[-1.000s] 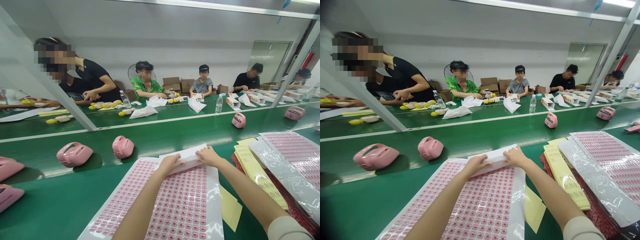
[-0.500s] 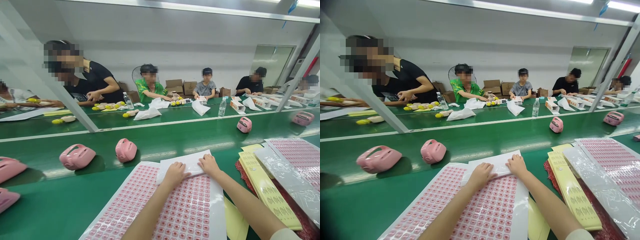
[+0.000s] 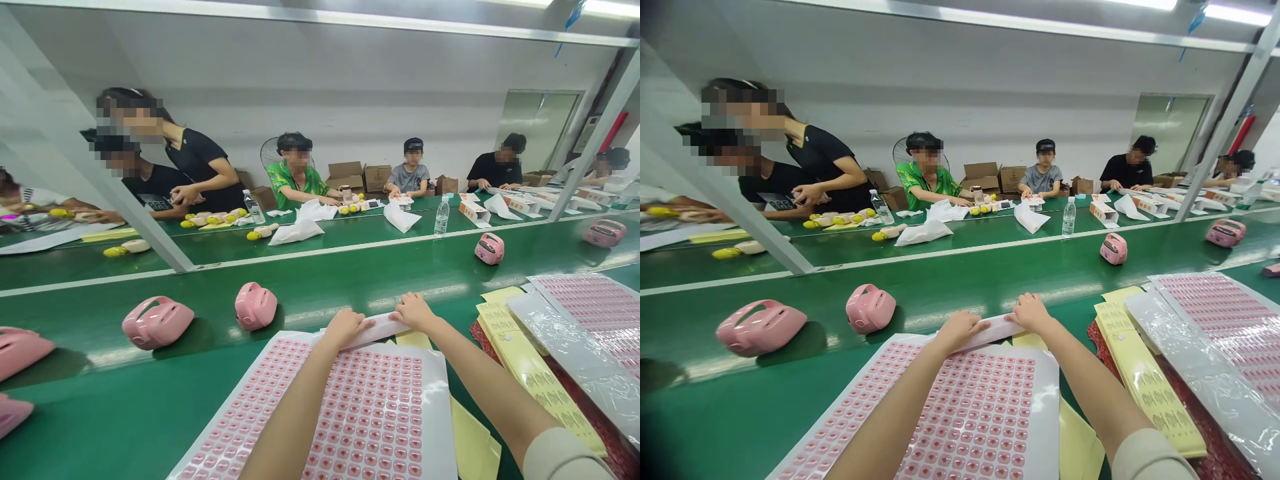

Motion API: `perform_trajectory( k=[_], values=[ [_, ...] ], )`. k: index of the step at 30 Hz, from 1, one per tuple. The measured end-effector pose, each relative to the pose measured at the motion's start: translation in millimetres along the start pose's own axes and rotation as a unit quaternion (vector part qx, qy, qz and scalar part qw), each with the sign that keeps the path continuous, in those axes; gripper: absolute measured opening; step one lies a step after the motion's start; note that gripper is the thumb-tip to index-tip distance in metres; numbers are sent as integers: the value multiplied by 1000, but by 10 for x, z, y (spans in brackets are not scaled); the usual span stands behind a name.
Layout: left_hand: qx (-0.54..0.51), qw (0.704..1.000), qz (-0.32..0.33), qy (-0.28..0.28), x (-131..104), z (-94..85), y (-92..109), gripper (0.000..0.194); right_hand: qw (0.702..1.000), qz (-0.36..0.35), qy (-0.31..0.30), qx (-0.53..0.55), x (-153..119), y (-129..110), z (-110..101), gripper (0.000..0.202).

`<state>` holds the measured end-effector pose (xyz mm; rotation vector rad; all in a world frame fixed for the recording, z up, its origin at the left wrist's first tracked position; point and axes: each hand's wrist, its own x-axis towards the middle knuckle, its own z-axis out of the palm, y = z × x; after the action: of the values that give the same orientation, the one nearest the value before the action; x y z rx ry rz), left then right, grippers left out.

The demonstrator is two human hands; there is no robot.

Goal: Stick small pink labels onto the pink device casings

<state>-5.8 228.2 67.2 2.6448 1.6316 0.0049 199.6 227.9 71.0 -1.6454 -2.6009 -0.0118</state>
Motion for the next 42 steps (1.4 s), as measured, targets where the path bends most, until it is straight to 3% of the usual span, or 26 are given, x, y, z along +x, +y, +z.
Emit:
perform_trajectory(
  k=[8, 13, 18, 24, 31, 36, 42],
  values=[
    [7, 998, -41, 57, 178, 302, 1, 26, 998, 39, 8, 40, 207, -36, 308, 25],
    [12, 995, -21, 93, 166, 417, 40, 25, 997, 14, 23, 67, 140, -273, 330, 37],
    [-8, 996, 20, 82, 78, 529, 102, 35, 995, -6, -2, 96, 48, -427, 379, 50],
    [-39, 998, 19, 39, 90, 477, 117, 46, 992, -19, -57, 110, 95, -373, 393, 56],
    [-49, 998, -42, 12, -21, 348, 113, 50, 991, 24, -88, 101, 21, -187, 334, 60],
    [-55, 994, -90, -6, -174, 340, -89, 64, 986, 96, -103, 94, -112, 85, 290, 62],
    [-46, 988, -146, -17, -236, 381, -329, 71, 983, 115, -107, 93, -137, 104, 284, 62]
  ],
)
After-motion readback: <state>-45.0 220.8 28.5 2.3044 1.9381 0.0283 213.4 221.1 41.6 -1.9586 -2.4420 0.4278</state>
